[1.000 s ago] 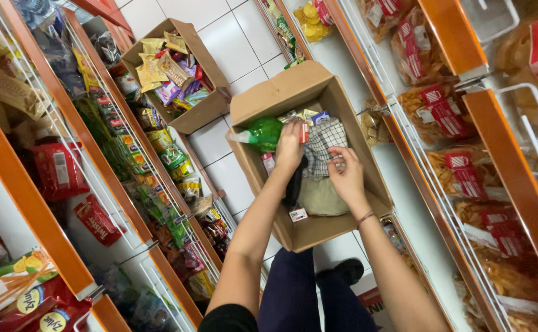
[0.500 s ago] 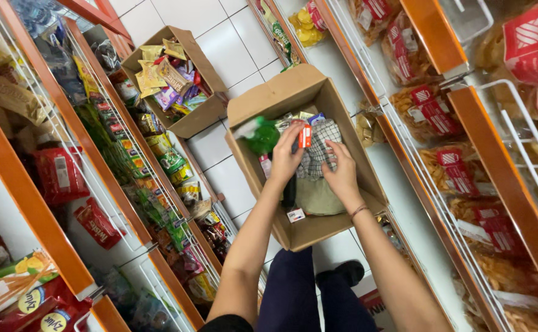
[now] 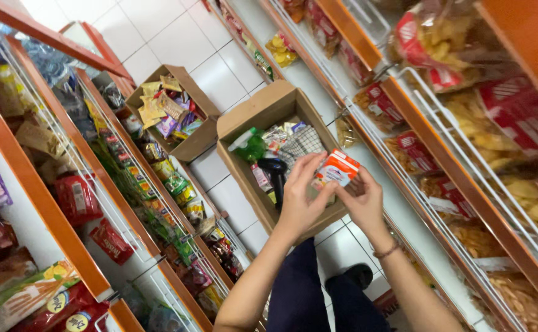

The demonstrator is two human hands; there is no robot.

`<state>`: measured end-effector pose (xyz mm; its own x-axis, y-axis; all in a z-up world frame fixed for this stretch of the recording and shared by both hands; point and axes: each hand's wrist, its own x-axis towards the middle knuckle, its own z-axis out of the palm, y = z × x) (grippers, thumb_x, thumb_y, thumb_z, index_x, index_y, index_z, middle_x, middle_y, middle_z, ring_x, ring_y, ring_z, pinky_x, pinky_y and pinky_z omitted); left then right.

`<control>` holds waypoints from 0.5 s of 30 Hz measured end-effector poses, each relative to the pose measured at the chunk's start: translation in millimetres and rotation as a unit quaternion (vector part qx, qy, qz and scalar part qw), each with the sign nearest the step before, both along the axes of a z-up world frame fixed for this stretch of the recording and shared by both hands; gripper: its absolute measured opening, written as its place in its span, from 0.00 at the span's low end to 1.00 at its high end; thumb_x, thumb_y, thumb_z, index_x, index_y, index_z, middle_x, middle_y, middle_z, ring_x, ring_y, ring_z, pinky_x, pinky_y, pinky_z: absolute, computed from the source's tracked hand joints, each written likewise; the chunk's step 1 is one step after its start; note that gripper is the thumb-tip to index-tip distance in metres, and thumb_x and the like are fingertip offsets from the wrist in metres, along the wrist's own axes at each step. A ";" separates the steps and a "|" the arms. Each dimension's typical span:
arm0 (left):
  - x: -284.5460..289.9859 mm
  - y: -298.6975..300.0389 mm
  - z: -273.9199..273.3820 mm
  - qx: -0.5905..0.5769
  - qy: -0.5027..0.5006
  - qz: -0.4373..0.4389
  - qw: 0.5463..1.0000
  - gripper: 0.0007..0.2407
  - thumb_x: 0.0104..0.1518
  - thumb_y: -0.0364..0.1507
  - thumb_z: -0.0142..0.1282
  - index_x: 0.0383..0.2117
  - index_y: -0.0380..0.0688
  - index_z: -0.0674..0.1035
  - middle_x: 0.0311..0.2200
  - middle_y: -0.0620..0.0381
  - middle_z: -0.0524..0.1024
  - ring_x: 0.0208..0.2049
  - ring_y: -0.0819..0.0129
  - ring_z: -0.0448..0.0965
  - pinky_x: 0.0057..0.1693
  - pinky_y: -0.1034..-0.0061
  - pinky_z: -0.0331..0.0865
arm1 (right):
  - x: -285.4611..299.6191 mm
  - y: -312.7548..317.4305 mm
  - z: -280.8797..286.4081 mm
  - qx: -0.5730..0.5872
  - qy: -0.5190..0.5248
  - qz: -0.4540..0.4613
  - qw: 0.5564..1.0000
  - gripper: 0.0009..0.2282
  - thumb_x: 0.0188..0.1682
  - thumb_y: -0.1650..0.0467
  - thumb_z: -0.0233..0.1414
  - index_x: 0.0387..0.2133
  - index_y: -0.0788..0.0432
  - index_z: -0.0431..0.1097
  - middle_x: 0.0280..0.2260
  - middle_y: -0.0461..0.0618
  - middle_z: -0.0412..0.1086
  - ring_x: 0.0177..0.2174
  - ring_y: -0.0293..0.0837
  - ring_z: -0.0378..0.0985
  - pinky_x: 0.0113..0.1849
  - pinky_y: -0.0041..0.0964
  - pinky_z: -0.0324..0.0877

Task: The person takes yogurt drink cartons from a box, wipes them with a cloth, scans them with a handheld scanner, and places them onto a shelf.

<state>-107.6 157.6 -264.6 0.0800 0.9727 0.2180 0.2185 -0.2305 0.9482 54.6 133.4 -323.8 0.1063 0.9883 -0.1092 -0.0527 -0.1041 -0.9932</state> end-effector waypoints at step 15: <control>122.4 -136.8 253.7 -0.085 -0.117 -0.375 0.916 0.28 0.51 0.21 0.68 0.62 0.36 0.73 0.45 0.53 0.78 0.44 0.70 0.82 0.52 0.74 0.80 | 176.3 -224.6 273.1 0.110 -0.022 -0.072 0.991 0.27 0.39 0.81 0.63 0.56 0.69 0.67 0.53 0.55 0.70 0.51 0.45 0.76 0.54 0.44 0.74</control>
